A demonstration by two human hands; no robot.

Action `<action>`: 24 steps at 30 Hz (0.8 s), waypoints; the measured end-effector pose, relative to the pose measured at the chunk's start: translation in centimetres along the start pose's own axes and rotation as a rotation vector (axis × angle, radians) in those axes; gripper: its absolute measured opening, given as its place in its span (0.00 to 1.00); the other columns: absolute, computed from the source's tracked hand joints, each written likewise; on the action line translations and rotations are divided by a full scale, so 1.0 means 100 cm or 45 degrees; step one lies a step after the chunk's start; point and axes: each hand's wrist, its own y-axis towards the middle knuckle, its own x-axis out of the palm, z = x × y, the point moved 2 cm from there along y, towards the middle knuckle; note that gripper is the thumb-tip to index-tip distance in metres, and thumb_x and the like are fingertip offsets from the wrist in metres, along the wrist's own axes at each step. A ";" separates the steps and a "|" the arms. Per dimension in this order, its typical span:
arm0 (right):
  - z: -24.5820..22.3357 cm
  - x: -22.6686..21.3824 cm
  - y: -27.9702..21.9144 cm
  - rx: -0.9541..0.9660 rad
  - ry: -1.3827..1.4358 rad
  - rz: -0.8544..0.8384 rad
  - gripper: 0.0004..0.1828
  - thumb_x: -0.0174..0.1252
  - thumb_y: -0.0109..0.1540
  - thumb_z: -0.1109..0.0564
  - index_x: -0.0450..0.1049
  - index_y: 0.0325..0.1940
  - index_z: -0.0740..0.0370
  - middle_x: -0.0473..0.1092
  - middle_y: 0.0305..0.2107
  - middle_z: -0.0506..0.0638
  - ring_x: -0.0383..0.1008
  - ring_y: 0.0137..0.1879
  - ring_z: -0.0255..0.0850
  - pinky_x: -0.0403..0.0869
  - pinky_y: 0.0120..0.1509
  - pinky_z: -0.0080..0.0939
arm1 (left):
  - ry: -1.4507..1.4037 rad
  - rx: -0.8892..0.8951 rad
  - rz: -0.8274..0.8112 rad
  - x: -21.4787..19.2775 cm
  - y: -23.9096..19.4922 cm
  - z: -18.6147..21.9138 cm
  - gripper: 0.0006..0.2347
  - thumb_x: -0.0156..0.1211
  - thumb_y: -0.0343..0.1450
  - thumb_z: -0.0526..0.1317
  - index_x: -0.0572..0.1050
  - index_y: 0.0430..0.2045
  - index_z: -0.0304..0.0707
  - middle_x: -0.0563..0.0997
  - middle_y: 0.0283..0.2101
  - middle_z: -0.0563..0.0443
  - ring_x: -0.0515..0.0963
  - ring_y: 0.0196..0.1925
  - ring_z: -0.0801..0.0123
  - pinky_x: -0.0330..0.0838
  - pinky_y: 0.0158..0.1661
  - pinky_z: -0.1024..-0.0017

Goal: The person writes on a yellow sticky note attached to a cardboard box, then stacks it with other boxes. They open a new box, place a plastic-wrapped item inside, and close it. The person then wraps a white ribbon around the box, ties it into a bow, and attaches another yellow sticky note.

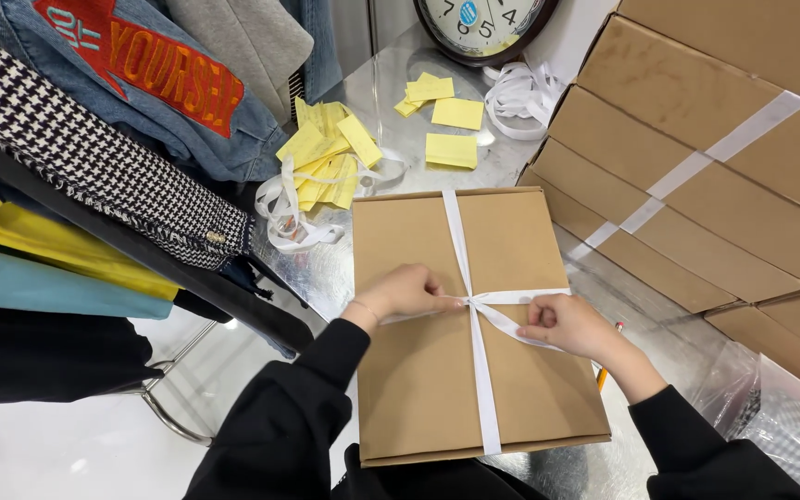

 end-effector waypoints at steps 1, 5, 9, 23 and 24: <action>-0.007 -0.004 -0.005 -0.071 0.036 0.065 0.18 0.76 0.49 0.41 0.82 0.33 0.52 0.74 0.20 0.49 0.82 0.37 0.50 0.77 0.45 0.48 | -0.102 -0.001 -0.024 -0.001 0.005 -0.007 0.18 0.66 0.65 0.59 0.87 0.31 0.45 0.87 0.41 0.42 0.84 0.54 0.47 0.77 0.53 0.55; -0.015 0.007 -0.008 -0.280 0.117 0.139 0.18 0.78 0.50 0.48 0.80 0.37 0.54 0.70 0.28 0.51 0.79 0.41 0.52 0.77 0.51 0.51 | -0.694 0.014 0.021 -0.007 0.010 -0.012 0.15 0.64 0.69 0.56 0.87 0.36 0.49 0.81 0.34 0.57 0.77 0.39 0.73 0.71 0.38 0.77; -0.009 0.013 -0.004 -0.309 0.104 0.074 0.12 0.75 0.51 0.48 0.81 0.31 0.55 0.71 0.31 0.48 0.80 0.46 0.46 0.77 0.55 0.47 | -1.012 0.056 0.107 0.006 0.025 -0.008 0.14 0.67 0.70 0.55 0.86 0.40 0.49 0.80 0.35 0.56 0.77 0.38 0.75 0.70 0.35 0.81; -0.027 -0.021 -0.046 -0.128 1.212 0.100 0.03 0.73 0.58 0.66 0.88 0.35 0.68 0.84 0.30 0.56 0.74 0.33 0.36 0.69 0.34 0.31 | -1.598 0.362 0.113 0.028 0.021 0.019 0.09 0.65 0.76 0.45 0.82 0.40 0.38 0.87 0.42 0.47 0.87 0.48 0.70 0.80 0.46 0.82; -0.038 -0.020 -0.041 -0.131 1.211 0.107 0.03 0.73 0.58 0.66 0.88 0.35 0.68 0.84 0.30 0.56 0.74 0.33 0.36 0.69 0.34 0.31 | -1.595 0.369 0.112 0.033 0.031 0.016 0.09 0.65 0.76 0.45 0.82 0.40 0.38 0.87 0.42 0.47 0.87 0.48 0.70 0.80 0.46 0.82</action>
